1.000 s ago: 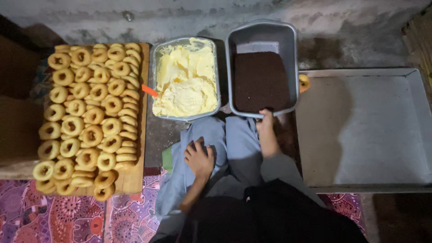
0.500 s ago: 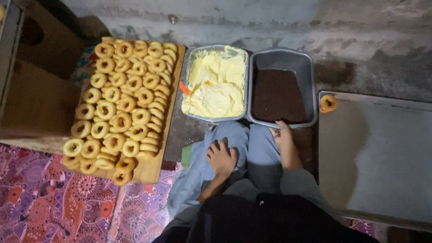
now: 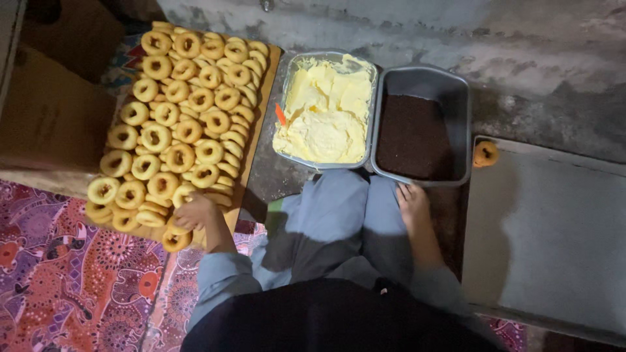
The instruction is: The person picks donuts from a wooden board, fills them with a yellow cream using a spatula, and then rolls them in a dark granular topping. The finished donuts are placed on a metal tray.
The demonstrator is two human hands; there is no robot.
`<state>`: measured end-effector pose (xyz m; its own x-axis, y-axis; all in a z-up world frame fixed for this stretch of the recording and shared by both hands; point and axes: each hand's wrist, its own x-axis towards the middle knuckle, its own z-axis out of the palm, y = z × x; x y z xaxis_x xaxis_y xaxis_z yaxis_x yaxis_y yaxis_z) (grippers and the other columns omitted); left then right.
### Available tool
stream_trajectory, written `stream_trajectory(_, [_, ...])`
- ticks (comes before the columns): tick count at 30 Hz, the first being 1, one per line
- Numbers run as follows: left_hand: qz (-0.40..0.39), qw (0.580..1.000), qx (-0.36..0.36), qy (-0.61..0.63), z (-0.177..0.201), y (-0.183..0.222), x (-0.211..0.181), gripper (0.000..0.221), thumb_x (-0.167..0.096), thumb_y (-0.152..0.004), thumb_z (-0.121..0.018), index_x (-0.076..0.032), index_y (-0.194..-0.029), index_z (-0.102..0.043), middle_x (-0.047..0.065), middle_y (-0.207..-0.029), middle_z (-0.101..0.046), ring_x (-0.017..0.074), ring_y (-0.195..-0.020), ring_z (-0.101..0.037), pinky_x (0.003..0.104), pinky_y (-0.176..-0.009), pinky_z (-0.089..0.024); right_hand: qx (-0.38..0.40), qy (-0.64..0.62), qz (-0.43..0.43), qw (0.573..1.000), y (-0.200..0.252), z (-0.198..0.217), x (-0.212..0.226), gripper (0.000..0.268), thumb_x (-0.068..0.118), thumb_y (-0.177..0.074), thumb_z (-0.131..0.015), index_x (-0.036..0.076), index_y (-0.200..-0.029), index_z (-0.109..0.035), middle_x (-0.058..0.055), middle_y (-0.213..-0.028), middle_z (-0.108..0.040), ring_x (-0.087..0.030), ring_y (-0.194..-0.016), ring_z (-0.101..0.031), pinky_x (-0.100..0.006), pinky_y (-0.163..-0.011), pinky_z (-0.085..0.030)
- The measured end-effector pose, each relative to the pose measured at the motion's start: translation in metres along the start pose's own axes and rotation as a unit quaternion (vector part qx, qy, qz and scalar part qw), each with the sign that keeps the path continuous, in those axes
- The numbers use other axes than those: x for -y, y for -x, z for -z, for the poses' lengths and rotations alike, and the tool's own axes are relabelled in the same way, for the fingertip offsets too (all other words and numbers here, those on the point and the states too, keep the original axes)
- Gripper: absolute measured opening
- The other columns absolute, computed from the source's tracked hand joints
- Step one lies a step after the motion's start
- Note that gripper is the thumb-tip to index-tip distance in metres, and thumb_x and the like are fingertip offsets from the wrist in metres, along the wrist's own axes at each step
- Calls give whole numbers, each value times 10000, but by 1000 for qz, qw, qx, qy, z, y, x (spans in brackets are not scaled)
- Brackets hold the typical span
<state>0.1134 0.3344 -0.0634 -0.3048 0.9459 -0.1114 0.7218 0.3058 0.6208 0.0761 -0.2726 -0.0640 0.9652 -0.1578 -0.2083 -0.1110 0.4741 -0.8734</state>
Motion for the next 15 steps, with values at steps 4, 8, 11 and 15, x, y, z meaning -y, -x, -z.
stream_trajectory(4, [-61, 985, 40, 158, 8, -19, -4, 466, -185, -792, -750, -34, -1166, -516, 227, -1201, -607, 366, -1038, -636, 524, -876, -557, 9, 45, 82, 996, 39, 13, -3, 359, 48, -993, -475, -50, -1335, -524, -180, -1329, -596, -328, -1271, -600, -478, -1068, -541])
stream_trajectory(8, [-69, 928, 93, 353, 23, -44, 3, 494, -82, -748, -709, -36, -1193, -500, 224, -1201, -628, 318, -1013, -676, 484, -864, -614, -139, -106, -16, 985, 72, 24, 0, 295, 96, -1033, -555, -46, -1292, -556, -181, -1202, -630, -318, -1099, -653, -447, -920, -575])
stream_trajectory(11, [-34, 951, 38, 305, 40, -57, 18, 759, -312, -668, -741, -52, -1311, -433, 296, -1290, -518, 445, -1072, -569, 580, -847, -534, -192, 0, -17, 981, 84, 25, 3, 267, 90, -1038, -579, -37, -1272, -568, -169, -1147, -642, -279, -1045, -670, -407, -892, -590])
stream_trajectory(15, [-57, 991, 112, -50, 72, -77, 50, 922, -524, -777, -847, -70, -1459, -424, 359, -1430, -411, 523, -1295, -415, 623, -1028, -415, -229, 38, -44, 972, 93, 26, 4, 254, 78, -993, -599, -12, -1231, -585, -105, -1060, -625, -240, -915, -648, -404, -798, -592])
